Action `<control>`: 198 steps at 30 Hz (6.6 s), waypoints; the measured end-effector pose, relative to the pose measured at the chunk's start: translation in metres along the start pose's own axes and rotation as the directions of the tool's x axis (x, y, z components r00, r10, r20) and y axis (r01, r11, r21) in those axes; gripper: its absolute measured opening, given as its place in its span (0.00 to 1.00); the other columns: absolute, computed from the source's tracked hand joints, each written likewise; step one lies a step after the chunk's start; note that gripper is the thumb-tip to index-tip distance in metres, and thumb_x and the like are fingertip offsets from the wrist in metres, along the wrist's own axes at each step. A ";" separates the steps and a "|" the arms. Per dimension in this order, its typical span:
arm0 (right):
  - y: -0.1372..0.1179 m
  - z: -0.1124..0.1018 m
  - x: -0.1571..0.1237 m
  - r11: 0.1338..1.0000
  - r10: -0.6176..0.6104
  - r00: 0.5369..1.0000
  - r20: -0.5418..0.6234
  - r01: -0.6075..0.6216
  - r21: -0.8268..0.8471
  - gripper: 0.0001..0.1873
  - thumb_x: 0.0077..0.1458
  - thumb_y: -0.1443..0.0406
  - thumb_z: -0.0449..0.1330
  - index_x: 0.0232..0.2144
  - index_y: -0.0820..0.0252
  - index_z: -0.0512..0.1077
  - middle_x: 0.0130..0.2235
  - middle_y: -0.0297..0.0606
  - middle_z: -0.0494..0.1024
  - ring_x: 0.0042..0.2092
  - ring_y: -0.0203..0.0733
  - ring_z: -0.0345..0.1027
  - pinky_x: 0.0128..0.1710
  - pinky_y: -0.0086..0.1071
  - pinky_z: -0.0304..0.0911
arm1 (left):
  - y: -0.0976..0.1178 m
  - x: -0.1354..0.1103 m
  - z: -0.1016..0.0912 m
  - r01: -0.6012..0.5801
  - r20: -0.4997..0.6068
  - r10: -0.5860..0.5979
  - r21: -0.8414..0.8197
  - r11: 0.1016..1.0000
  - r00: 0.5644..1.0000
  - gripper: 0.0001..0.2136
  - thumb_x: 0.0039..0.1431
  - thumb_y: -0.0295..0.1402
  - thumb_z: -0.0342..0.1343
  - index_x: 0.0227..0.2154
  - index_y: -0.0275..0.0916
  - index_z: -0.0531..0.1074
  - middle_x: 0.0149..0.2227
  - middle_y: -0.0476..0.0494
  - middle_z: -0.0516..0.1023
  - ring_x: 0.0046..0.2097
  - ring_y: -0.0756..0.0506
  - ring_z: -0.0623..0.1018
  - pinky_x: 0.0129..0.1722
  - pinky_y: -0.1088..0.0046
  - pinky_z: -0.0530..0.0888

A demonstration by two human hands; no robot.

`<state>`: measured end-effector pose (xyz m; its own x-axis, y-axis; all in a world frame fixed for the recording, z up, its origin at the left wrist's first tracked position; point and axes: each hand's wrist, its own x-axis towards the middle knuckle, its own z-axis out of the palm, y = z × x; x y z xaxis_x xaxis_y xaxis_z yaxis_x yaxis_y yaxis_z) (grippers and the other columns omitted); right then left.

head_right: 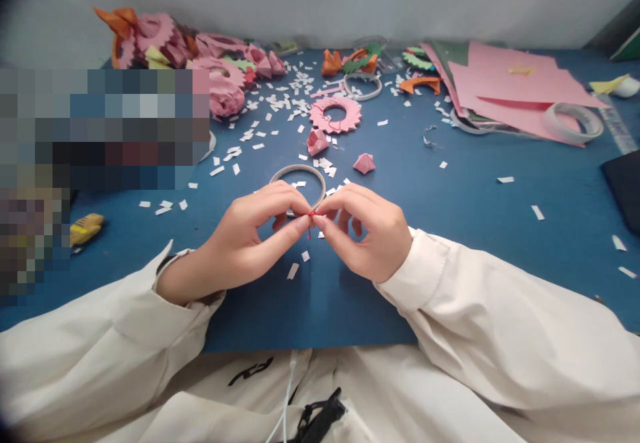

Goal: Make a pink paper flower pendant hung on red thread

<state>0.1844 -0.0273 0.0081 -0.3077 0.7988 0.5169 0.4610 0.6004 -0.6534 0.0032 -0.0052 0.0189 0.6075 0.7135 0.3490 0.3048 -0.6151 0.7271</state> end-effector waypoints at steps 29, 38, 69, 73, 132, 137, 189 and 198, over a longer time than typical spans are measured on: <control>0.000 0.000 0.000 0.999 0.008 1.000 0.005 -0.008 0.032 0.06 0.52 0.72 0.57 0.33 0.59 0.70 0.32 0.37 0.74 0.29 0.32 0.65 0.26 0.28 0.64 | 0.000 -0.001 0.002 -0.052 -0.034 0.055 0.086 0.995 0.998 0.04 0.56 0.23 0.51 0.28 0.36 0.68 0.26 0.49 0.68 0.30 0.51 0.64 0.34 0.73 0.65; -0.001 0.000 -0.002 0.999 0.009 1.000 -0.003 -0.009 0.030 0.05 0.51 0.72 0.58 0.31 0.60 0.70 0.30 0.36 0.73 0.27 0.32 0.63 0.25 0.27 0.62 | 0.001 -0.001 0.001 -0.044 -0.020 0.046 0.087 0.995 0.999 0.04 0.56 0.24 0.51 0.27 0.35 0.68 0.25 0.49 0.67 0.30 0.52 0.63 0.33 0.73 0.64; 0.001 -0.006 0.008 0.644 0.434 0.838 0.330 -0.545 0.537 0.10 0.51 0.61 0.62 0.27 0.65 0.70 0.18 0.29 0.67 0.20 0.28 0.60 0.18 0.24 0.57 | -0.002 -0.002 0.000 -0.038 0.071 0.031 0.104 0.994 0.997 0.05 0.59 0.25 0.49 0.27 0.36 0.65 0.26 0.49 0.66 0.31 0.50 0.64 0.34 0.73 0.64; 0.001 -0.006 0.008 0.636 0.443 0.831 0.338 -0.556 0.535 0.11 0.50 0.60 0.62 0.27 0.65 0.70 0.18 0.30 0.67 0.20 0.28 0.60 0.19 0.24 0.57 | -0.004 -0.002 0.000 -0.036 0.084 0.027 0.116 0.993 0.996 0.05 0.59 0.25 0.49 0.28 0.36 0.65 0.26 0.49 0.66 0.31 0.50 0.64 0.34 0.73 0.64; 0.001 -0.004 0.009 0.627 0.454 0.815 0.361 -0.580 0.520 0.11 0.50 0.60 0.62 0.27 0.65 0.70 0.18 0.29 0.66 0.20 0.28 0.59 0.19 0.25 0.54 | -0.003 -0.002 0.003 -0.057 0.053 0.050 0.139 0.989 0.997 0.03 0.55 0.23 0.51 0.27 0.34 0.68 0.25 0.50 0.68 0.30 0.52 0.64 0.32 0.76 0.63; 0.001 -0.004 0.008 0.633 0.451 0.818 0.359 -0.576 0.517 0.11 0.50 0.61 0.62 0.27 0.65 0.70 0.18 0.28 0.66 0.20 0.27 0.59 0.19 0.25 0.55 | -0.003 -0.002 0.003 -0.057 0.056 0.049 0.138 0.989 0.997 0.03 0.55 0.23 0.51 0.27 0.34 0.68 0.25 0.50 0.68 0.30 0.52 0.64 0.33 0.76 0.63; 0.000 -0.003 0.010 0.610 0.465 0.779 0.420 -0.626 0.486 0.18 0.47 0.54 0.63 0.25 0.64 0.68 0.19 0.29 0.65 0.20 0.27 0.58 0.19 0.25 0.55 | -0.006 -0.001 0.002 0.077 0.086 -0.096 0.206 0.976 0.992 0.07 0.55 0.27 0.50 0.25 0.36 0.71 0.22 0.50 0.70 0.26 0.53 0.67 0.27 0.76 0.62; -0.003 -0.003 0.009 0.631 0.487 0.784 0.385 -0.621 0.466 0.19 0.46 0.53 0.64 0.25 0.64 0.69 0.19 0.29 0.65 0.20 0.27 0.58 0.18 0.24 0.56 | -0.004 -0.003 0.002 0.124 0.116 -0.147 0.185 0.975 0.982 0.03 0.52 0.27 0.52 0.31 0.37 0.70 0.24 0.52 0.69 0.27 0.53 0.67 0.27 0.76 0.62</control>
<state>0.1824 -0.0215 0.0162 -0.3373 0.9329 -0.1260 0.0944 -0.0996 -0.9905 0.0017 -0.0053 0.0141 0.6371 0.7523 0.1677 0.5080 -0.5735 0.6426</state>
